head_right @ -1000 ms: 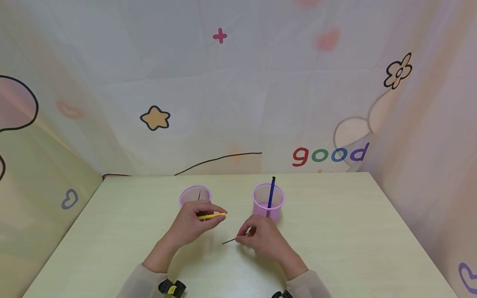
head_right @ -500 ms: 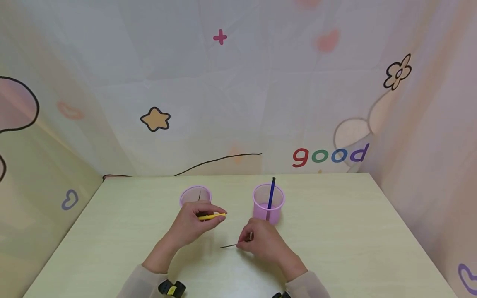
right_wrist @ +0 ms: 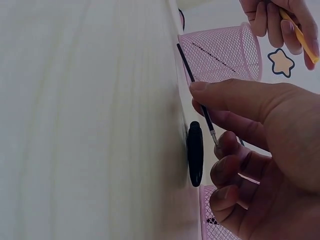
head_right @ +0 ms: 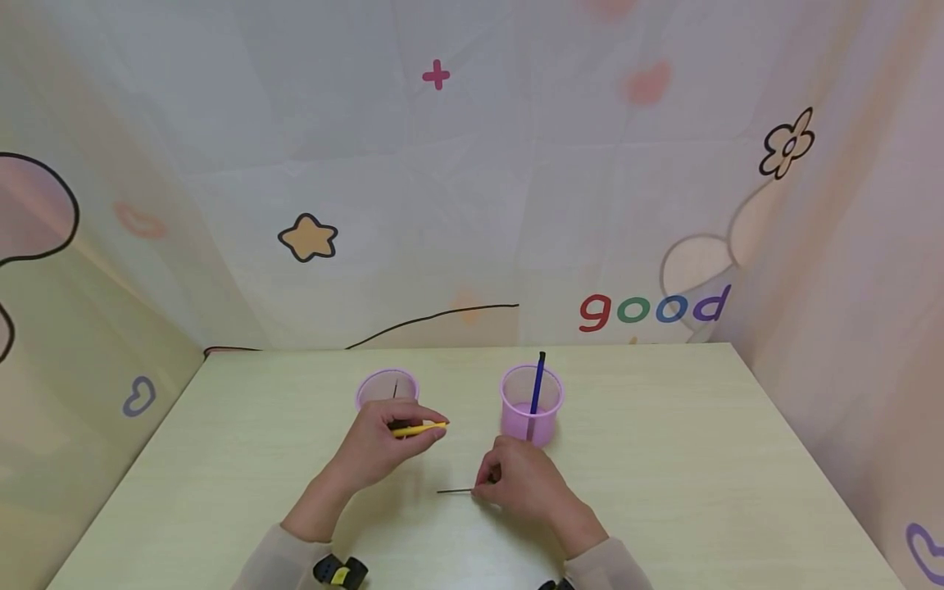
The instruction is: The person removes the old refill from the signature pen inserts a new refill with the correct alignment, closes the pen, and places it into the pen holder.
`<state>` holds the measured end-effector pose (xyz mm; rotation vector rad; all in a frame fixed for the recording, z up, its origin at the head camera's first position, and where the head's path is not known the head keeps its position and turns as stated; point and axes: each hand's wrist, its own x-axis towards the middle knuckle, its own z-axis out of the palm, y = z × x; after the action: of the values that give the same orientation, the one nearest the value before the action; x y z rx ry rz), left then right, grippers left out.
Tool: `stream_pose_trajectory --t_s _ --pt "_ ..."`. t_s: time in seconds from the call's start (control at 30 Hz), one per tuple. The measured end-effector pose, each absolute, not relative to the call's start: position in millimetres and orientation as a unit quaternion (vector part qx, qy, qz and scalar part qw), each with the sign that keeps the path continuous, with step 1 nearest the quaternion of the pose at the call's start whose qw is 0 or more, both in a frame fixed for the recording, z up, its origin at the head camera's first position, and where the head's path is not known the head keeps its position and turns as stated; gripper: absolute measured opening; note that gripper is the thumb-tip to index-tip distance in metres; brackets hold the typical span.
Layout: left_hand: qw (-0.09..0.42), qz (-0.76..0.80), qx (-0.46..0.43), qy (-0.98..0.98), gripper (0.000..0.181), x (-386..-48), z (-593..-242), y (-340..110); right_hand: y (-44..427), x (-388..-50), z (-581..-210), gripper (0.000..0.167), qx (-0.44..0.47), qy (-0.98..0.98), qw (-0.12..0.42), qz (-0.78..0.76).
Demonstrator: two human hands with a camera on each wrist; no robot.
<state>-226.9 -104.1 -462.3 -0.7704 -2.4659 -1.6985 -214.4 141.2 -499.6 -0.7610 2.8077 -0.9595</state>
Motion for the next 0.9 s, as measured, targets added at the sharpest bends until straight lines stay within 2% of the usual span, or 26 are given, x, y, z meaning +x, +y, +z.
stream_pose_trajectory --t_s 0.9 --pt "0.026 -0.545 -0.251 -0.799 0.009 -227.0 -462.0 -104.8 142.0 -213.4 -502.6 0.013 -0.262 0.921 0.031 -0.288"
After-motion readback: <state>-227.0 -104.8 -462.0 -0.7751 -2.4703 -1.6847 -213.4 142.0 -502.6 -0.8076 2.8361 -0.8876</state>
